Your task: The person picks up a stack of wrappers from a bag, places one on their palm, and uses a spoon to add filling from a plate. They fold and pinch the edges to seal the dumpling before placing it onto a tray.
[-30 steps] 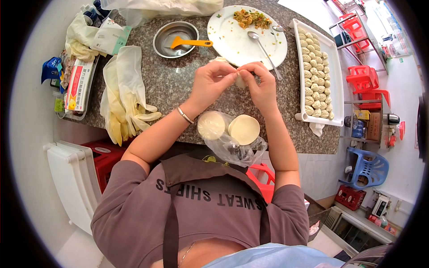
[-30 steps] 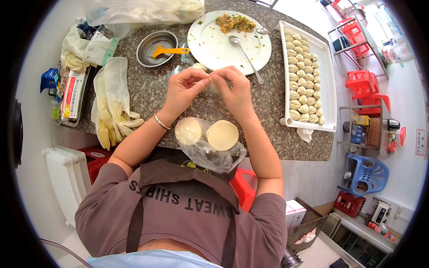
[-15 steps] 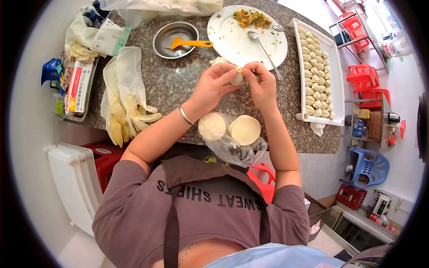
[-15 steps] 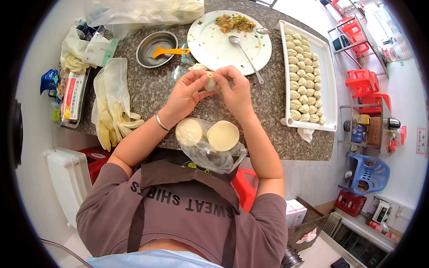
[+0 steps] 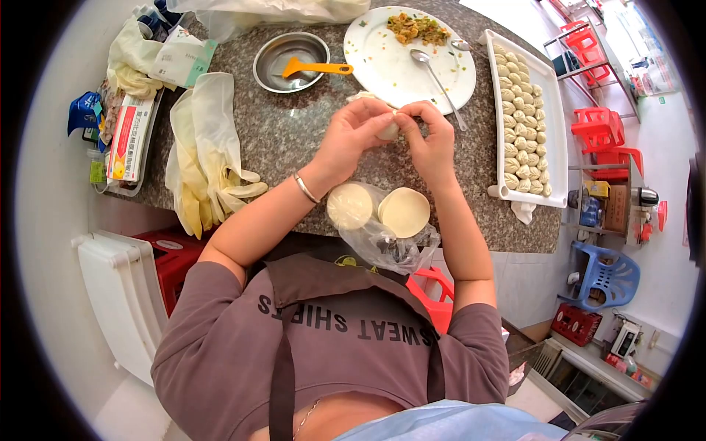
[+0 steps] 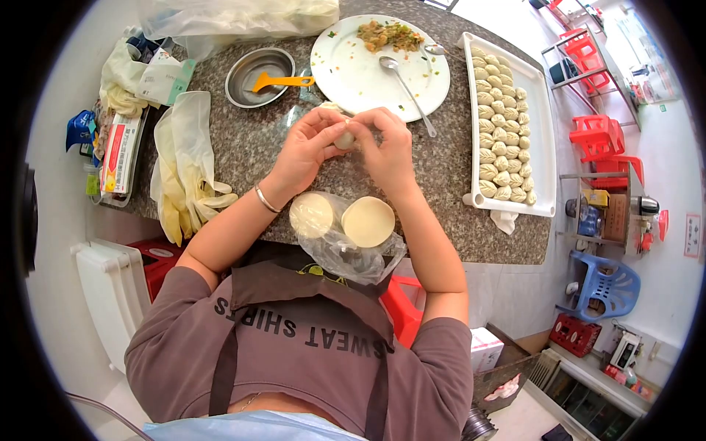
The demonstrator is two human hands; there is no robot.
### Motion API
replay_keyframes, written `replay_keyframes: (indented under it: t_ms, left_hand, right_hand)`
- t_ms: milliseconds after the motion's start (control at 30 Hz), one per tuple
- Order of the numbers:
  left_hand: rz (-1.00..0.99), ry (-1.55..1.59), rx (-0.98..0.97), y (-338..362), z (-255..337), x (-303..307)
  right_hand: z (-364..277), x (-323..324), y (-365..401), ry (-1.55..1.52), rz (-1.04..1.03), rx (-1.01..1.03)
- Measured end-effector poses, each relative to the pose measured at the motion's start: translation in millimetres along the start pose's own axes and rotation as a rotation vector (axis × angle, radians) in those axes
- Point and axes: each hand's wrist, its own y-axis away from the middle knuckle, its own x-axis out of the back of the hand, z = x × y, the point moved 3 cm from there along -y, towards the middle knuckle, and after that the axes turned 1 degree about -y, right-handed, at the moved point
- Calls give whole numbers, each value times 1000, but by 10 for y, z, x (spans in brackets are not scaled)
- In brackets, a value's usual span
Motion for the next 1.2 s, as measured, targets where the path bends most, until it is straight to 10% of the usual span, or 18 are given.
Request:
replay_keyframes:
  t_ms: [633, 1200]
  left_hand:
    - [-245, 315, 277, -22, 39, -34]
    - [-171, 173, 262, -16, 29, -7]
  right_hand:
    - [138, 228, -54, -487, -82, -271]
    - [112, 159, -52, -346, -199, -110]
